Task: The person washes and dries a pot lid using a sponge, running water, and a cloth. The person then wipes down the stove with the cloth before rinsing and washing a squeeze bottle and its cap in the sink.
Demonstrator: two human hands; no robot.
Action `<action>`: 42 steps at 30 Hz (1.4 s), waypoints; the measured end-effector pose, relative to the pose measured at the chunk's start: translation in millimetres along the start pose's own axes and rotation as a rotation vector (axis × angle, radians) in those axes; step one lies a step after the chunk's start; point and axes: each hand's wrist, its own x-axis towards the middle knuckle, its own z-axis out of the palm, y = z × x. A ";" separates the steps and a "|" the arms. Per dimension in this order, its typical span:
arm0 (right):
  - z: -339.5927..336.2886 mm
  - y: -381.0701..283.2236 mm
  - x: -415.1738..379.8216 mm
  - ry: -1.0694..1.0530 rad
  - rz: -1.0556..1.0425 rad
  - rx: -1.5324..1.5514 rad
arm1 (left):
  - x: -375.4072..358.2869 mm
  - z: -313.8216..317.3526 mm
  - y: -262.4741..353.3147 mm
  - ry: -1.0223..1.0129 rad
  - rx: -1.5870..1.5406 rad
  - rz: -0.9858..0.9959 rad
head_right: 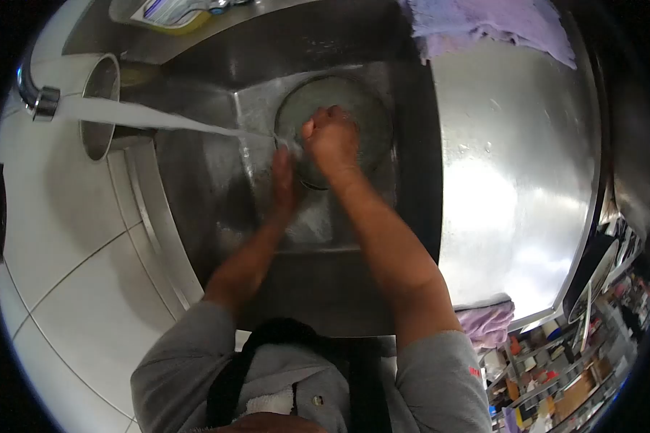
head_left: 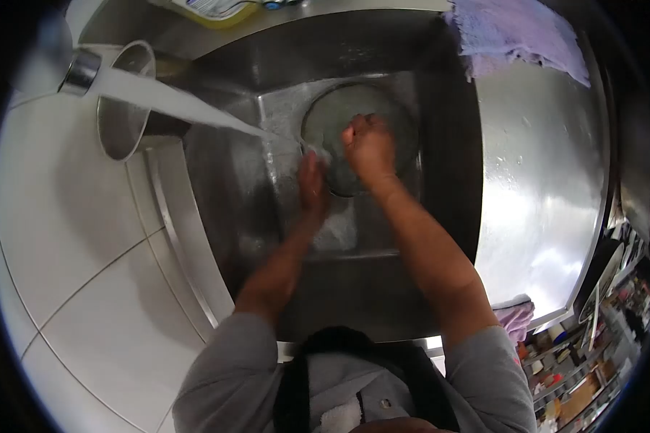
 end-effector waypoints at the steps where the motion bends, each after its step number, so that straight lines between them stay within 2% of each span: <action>1: -0.8 3.2 -0.7 0.006 -0.008 -0.040 | -21.6 11.6 28.4 -0.115 -0.012 -0.020; 4: -4.5 0.7 -0.7 0.007 0.019 0.041 | 3.2 58.1 89.8 -0.363 -0.081 -0.021; 7: -7.4 -3.5 -0.4 -0.002 0.058 0.013 | 72.6 99.5 107.7 -0.402 0.033 -0.060; 9: -7.4 0.3 -3.2 -0.004 0.048 -0.004 | 86.4 107.9 117.0 -0.421 0.080 -0.066; 12: -6.9 -1.3 1.4 -0.020 0.019 0.010 | 45.5 79.1 133.3 -0.478 0.037 -0.067; 15: -7.0 -0.2 1.5 -0.025 0.017 0.025 | 20.8 18.4 123.5 -0.512 -0.063 -0.244; 18: -0.4 1.0 0.0 0.025 0.031 0.086 | 72.2 -21.2 63.6 -0.278 0.125 -0.151; 20: 4.0 -1.1 -2.5 0.026 0.039 0.114 | 126.9 -5.1 23.2 -0.035 -0.107 -0.118; 22: 1.5 0.9 0.1 -0.018 0.028 0.094 | 185.5 -4.6 59.0 -0.262 -0.677 -0.285; 24: 0.3 3.0 4.7 0.026 -0.027 0.123 | 206.6 0.9 69.2 -0.328 -0.777 -0.149; 26: -1.3 6.3 -0.8 0.025 -0.049 0.126 | 195.9 28.1 30.8 -0.272 -0.393 0.387; 27: 0.5 8.4 0.0 0.022 -0.053 0.116 | 162.7 33.5 2.0 -0.190 0.014 0.373; 29: 5.1 5.6 3.8 0.035 -0.047 0.121 | 93.2 4.9 16.1 -0.037 -0.152 -0.016; 30: 5.3 5.1 1.5 0.041 -0.033 0.124 | 68.0 -8.4 59.5 -0.086 -0.489 -0.286; 31: 3.9 7.9 -1.3 0.045 -0.020 0.115 | 43.6 -22.6 104.5 -0.040 -0.815 -0.577; 32: 3.2 10.0 -2.6 0.055 -0.022 0.111 | 34.7 -18.9 132.4 -0.106 -0.912 -0.745; 34: 3.9 9.3 -0.7 0.064 -0.048 0.087 | 30.7 8.3 136.9 -0.605 -0.472 -0.303; 35: 3.8 9.1 0.8 0.077 -0.045 0.077 | 38.7 32.8 133.2 -0.631 -0.266 -0.065; 36: 4.6 7.0 1.0 0.088 -0.038 0.072 | 54.6 60.0 124.9 -0.567 -0.136 0.018; 39: 3.3 8.4 -3.3 0.056 -0.022 0.100 | 77.5 96.9 120.5 -0.487 -0.004 0.029; 42: -0.6 4.3 1.6 0.028 -0.039 0.089 | 40.4 69.7 127.6 -0.499 -0.087 0.054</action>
